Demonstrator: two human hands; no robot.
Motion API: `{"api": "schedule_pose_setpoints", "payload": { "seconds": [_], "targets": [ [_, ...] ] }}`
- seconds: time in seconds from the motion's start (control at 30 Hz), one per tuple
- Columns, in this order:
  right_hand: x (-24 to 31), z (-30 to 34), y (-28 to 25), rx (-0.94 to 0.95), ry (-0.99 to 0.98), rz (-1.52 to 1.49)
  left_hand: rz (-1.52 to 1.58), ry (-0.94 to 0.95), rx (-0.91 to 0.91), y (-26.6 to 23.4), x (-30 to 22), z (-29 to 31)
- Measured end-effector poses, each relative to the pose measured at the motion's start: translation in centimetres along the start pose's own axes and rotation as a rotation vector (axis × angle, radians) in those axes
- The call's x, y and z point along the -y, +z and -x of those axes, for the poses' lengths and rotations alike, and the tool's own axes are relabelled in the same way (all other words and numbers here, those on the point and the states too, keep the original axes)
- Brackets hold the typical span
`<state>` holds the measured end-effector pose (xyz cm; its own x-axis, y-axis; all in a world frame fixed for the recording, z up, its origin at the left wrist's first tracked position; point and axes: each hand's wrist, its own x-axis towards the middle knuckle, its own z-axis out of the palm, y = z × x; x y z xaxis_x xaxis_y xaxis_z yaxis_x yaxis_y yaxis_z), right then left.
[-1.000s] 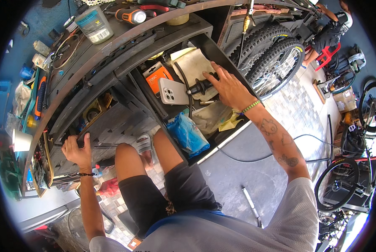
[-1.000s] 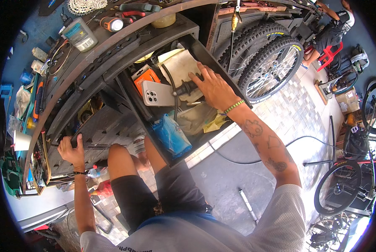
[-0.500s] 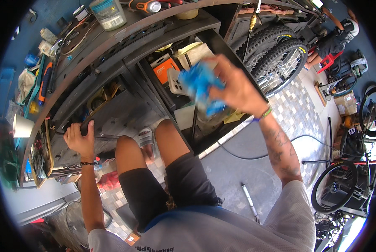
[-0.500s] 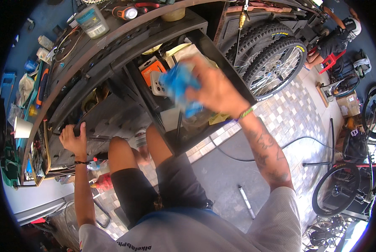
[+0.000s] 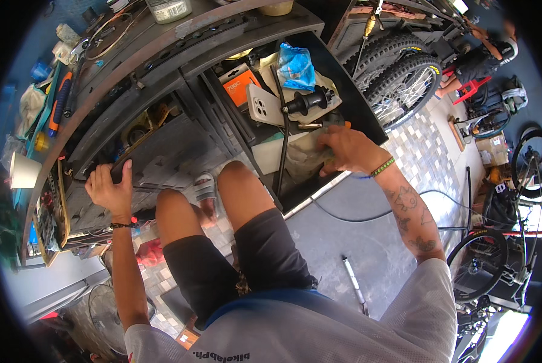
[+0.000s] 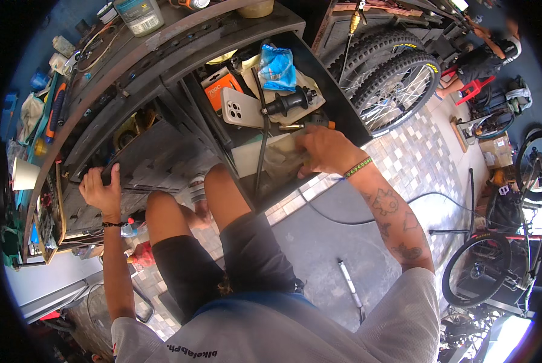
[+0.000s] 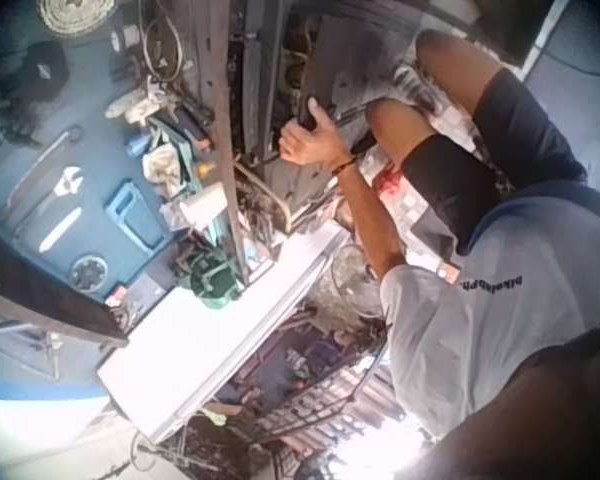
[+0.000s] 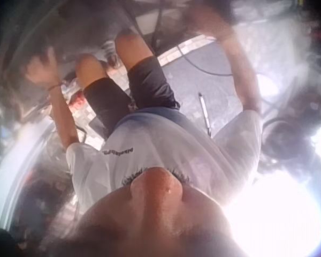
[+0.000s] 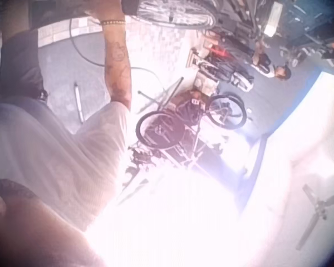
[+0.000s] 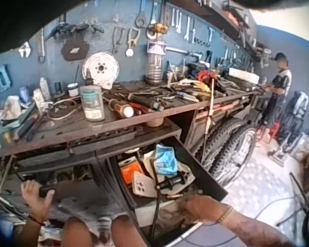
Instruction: The person sits on the floor, then stands and moves a red fuel container to a workbench. They handle a bicycle frame, open drawers, and sort through trays of bicycle parts and tools, picking up and placing items in a workshop setting.
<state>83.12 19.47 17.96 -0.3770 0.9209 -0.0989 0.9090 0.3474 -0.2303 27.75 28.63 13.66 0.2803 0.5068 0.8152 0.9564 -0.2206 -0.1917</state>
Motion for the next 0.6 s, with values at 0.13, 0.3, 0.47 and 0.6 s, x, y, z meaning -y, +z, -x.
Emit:
{"api": "schedule_pose_setpoints", "payload": {
  "seconds": [0.13,0.3,0.47,0.6],
  "targets": [
    [-0.9,-1.9,-1.5,0.227,0.101,-0.086,0.0,0.002,-0.013,0.1,0.2,0.1],
    [-2.4,-2.5,-4.3,0.024,-0.123,-0.205,-0.006,-0.002,-0.013,0.0,0.1,0.0],
    [-2.3,-4.3,-9.2,-0.212,-0.198,-0.156,-0.021,0.004,-0.006,0.2,0.6,0.4],
    [-2.7,-7.3,-11.5,-0.449,-0.279,-0.058,-0.028,-0.003,0.0,0.1,0.5,0.5]
  ]
}}
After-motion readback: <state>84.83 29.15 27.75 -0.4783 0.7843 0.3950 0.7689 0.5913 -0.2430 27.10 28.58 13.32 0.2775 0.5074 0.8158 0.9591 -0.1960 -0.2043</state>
